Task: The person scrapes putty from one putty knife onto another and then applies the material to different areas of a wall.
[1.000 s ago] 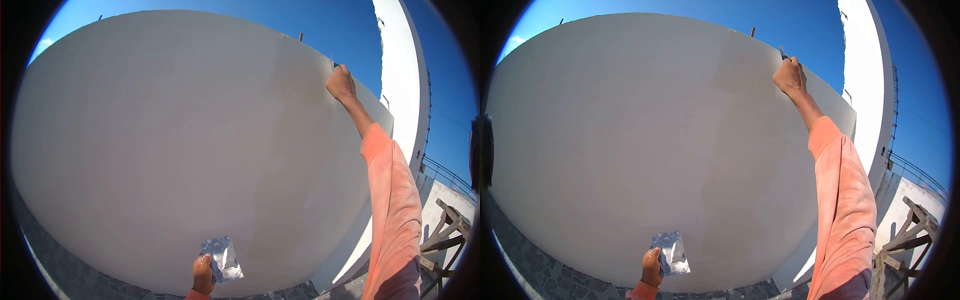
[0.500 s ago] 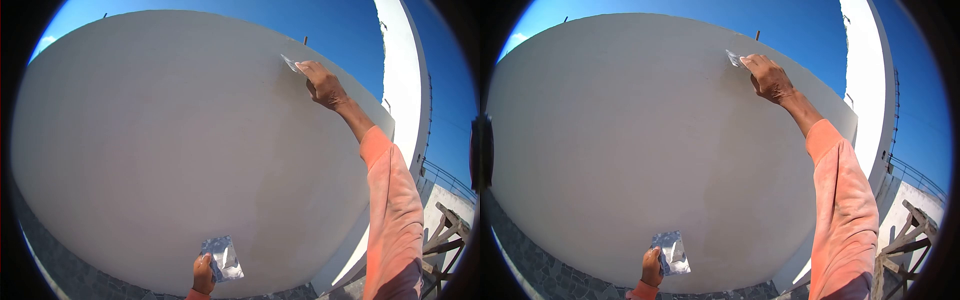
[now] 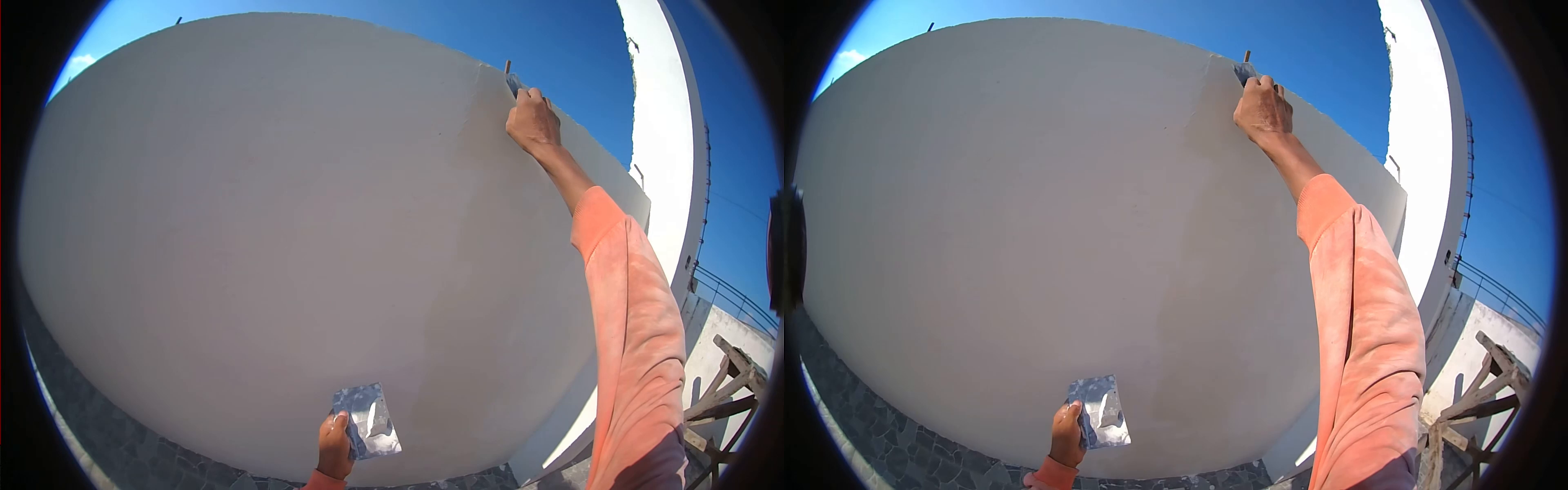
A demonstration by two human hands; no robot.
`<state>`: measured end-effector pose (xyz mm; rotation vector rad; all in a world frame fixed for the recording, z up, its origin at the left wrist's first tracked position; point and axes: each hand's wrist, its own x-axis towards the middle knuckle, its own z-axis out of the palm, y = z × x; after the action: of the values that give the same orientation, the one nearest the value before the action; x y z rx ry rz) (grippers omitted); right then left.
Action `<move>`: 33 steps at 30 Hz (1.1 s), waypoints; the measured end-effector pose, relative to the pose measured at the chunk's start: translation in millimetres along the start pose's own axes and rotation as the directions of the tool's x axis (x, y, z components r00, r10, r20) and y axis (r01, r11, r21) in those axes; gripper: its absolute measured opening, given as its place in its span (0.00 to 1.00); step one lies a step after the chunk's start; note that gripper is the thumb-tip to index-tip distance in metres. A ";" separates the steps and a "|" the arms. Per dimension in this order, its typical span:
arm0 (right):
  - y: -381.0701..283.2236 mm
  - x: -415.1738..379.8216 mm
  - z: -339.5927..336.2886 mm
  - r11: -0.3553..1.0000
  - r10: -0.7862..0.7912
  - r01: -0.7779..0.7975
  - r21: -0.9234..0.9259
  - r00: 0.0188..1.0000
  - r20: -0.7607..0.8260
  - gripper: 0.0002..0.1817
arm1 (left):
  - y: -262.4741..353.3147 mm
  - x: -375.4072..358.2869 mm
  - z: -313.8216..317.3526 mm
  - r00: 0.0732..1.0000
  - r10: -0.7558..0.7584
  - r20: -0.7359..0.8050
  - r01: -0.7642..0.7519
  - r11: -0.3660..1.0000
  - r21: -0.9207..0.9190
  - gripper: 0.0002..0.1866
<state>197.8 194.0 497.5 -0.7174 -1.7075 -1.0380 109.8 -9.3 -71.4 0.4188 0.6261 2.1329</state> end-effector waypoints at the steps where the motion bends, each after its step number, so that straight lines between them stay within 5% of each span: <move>1: -3.5 -0.9 1.8 0.995 -0.104 0.104 0.007 0.994 -0.037 0.15 | -1.8 0.9 -4.0 1.000 0.000 0.017 -0.001 1.000 0.013 0.10; 6: 1.8 -11.8 -19.1 0.848 -0.497 0.499 0.176 0.866 -0.062 0.25 | 3.2 -1.7 3.3 1.000 -0.006 0.006 0.006 1.000 -0.011 0.10; 9: 20.0 -5.0 -19.9 0.786 -0.571 0.607 0.116 0.786 -0.240 0.24 | 0.5 -0.6 1.2 1.000 0.014 0.026 -0.014 1.000 -0.007 0.11; 21: 2.6 13.1 11.3 0.936 -0.341 0.351 0.035 0.926 -0.160 0.26 | 1.6 -1.8 4.3 1.000 0.001 -0.010 -0.001 1.000 0.004 0.10; 28: 0.8 -36.4 11.5 0.820 -0.570 0.568 -0.070 0.798 -0.195 0.29 | -1.7 0.4 -0.1 1.000 0.008 0.013 -0.008 1.000 0.014 0.11; 33: -0.7 -52.2 -12.1 0.684 -0.709 0.730 0.018 0.669 -0.222 0.29 | 3.8 -2.5 5.6 1.000 0.010 0.010 -0.009 0.999 -0.039 0.12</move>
<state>220.8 183.0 450.4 0.1953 -1.8831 -1.4781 111.7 -11.7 -64.9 0.4119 0.5771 2.1472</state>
